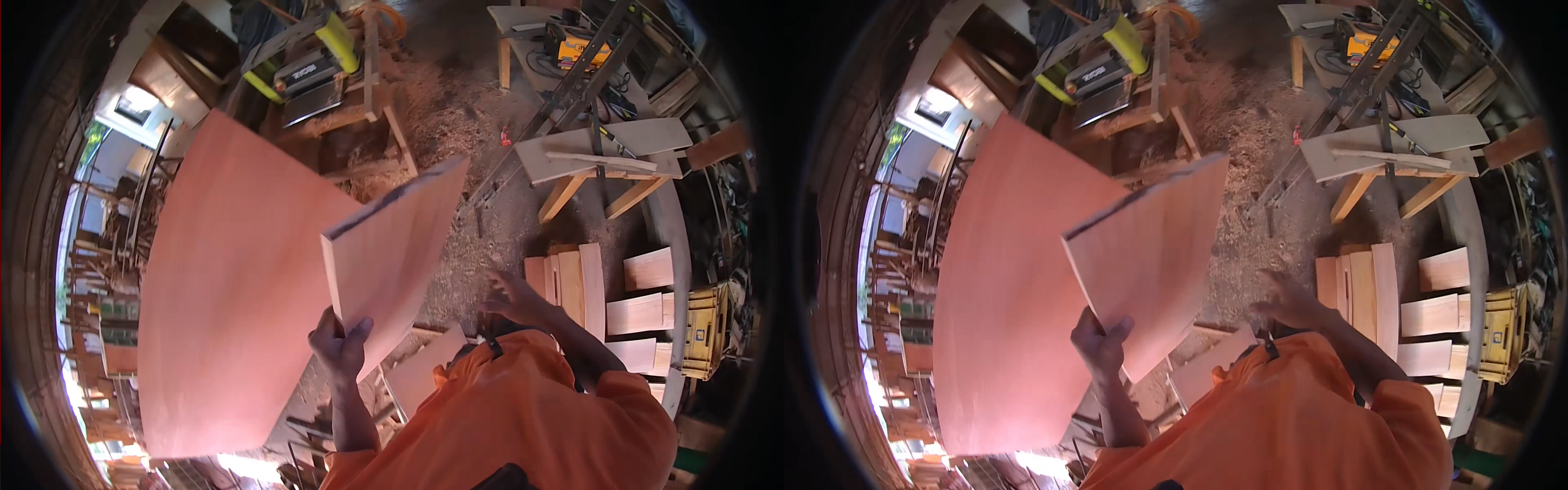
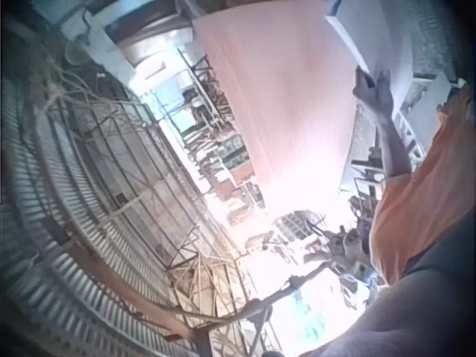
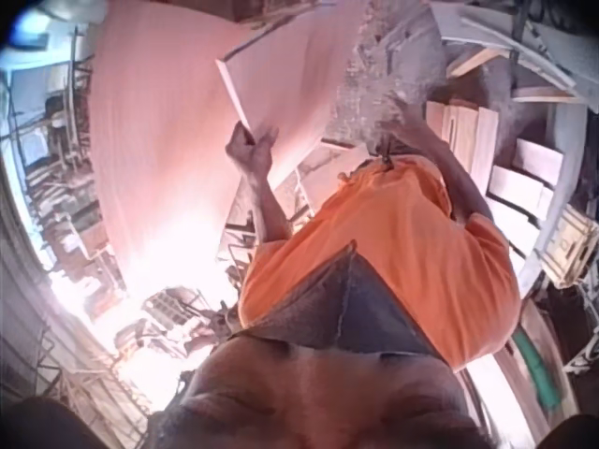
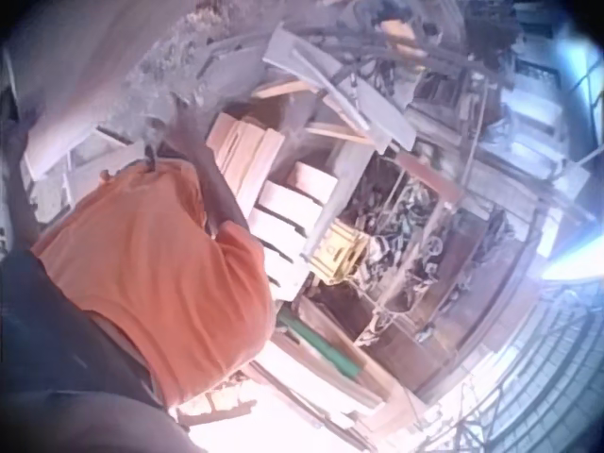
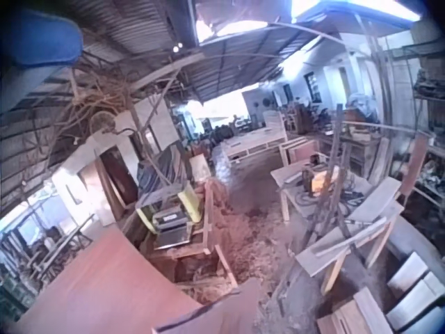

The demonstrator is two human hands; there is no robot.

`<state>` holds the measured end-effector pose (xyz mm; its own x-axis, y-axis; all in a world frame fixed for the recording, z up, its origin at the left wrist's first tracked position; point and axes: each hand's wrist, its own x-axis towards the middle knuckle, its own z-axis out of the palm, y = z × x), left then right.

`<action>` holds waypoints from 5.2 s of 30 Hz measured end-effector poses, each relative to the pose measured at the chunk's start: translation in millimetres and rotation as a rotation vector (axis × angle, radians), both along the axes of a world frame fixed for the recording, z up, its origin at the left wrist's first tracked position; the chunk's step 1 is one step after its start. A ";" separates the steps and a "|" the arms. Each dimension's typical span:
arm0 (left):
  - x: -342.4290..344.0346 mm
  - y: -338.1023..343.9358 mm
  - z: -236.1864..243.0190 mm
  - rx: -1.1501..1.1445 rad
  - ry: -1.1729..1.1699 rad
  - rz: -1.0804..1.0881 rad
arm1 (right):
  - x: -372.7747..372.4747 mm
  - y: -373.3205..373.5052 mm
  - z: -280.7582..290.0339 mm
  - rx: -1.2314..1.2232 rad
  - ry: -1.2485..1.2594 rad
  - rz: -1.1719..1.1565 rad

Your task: The recorder is cutting a piece of wood using a miter saw and then fitting it into a wooden frame or drawer.

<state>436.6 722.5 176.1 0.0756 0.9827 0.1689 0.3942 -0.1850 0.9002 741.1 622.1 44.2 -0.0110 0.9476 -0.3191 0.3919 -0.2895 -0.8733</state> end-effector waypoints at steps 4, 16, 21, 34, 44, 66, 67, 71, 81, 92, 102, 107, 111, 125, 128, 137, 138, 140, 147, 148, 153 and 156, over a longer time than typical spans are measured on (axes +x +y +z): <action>77.0 93.5 39.3 -0.061 -0.205 -0.028 | 12.5 110.0 -58.6 0.104 0.210 -0.161; 227.4 415.3 14.4 -0.032 -0.782 -0.308 | 175.0 386.1 -50.6 0.390 0.328 -0.807; 310.6 520.2 10.9 -0.214 -0.874 -0.473 | 265.8 431.6 -51.4 0.287 0.200 -0.986; 605.9 759.2 -60.0 -0.644 -0.692 -0.676 | 497.1 623.0 -249.7 0.553 -0.896 -0.972; 664.5 995.4 -126.1 -0.848 -1.010 -0.788 | 652.1 742.3 35.6 0.201 0.256 -0.761; 999.2 1257.8 -135.5 -1.005 -0.625 -0.439 | 894.2 999.7 -163.5 -0.161 0.687 -1.315; 1019.9 1272.6 -142.2 -1.010 -0.670 -0.396 | 925.2 993.9 -200.2 -0.188 0.626 -1.277; 1088.3 1356.4 -186.3 -0.958 -0.635 -0.188 | 1009.5 1135.0 -156.8 -0.471 0.499 -1.097; 1245.5 1567.9 -201.7 -0.935 -0.459 -0.067 | 1122.1 1433.2 -85.3 -0.047 -0.386 -0.462; 1465.1 1856.6 -172.1 -1.033 -0.800 -0.121 | 1291.5 1786.2 -38.4 0.277 -0.910 -0.217; 1671.5 2102.2 -171.0 -1.101 -0.974 0.089 | 1529.3 2068.9 -7.6 0.184 -0.928 -0.030; 1770.5 2235.6 -215.8 -1.181 -0.930 0.031 | 1636.8 2210.4 -17.7 0.207 -0.953 0.055; 1848.6 2336.5 -242.5 -1.194 -0.960 0.118 | 1716.2 2315.9 -59.6 0.220 -0.951 0.052; 2075.8 2690.2 -340.3 -1.215 -0.866 0.057 | 1939.1 2659.2 -148.3 0.077 -0.909 0.083; 2098.5 2729.6 -398.3 -1.218 -0.948 0.154 | 1963.7 2707.5 -206.3 0.115 -0.880 0.087; 2137.4 2858.8 -550.6 -1.130 -0.871 0.064 | 2036.3 2857.0 -385.8 -0.009 -0.871 0.194; 2136.0 2866.8 -564.5 -1.047 -0.877 0.031 | 2038.7 2869.1 -401.6 0.006 -0.862 0.212; 2135.3 2878.0 -592.2 -0.884 -0.950 0.041 | 2040.0 2892.3 -424.8 0.231 -0.884 0.205; 2142.1 2912.8 -611.4 -0.834 -0.800 -0.070 | 2041.8 2928.1 -433.0 0.218 -0.899 0.282; 2140.5 2913.1 -615.2 -0.796 -0.766 -0.091 | 2038.4 2929.4 -433.0 0.190 -0.928 0.243; 2149.2 2905.5 -612.0 -0.713 -0.820 0.027 | 2042.1 2935.7 -421.6 0.111 -0.917 0.283; 2146.2 2908.0 -598.7 -0.709 -0.759 -0.007 | 2032.1 2930.7 -408.7 0.108 -0.930 0.258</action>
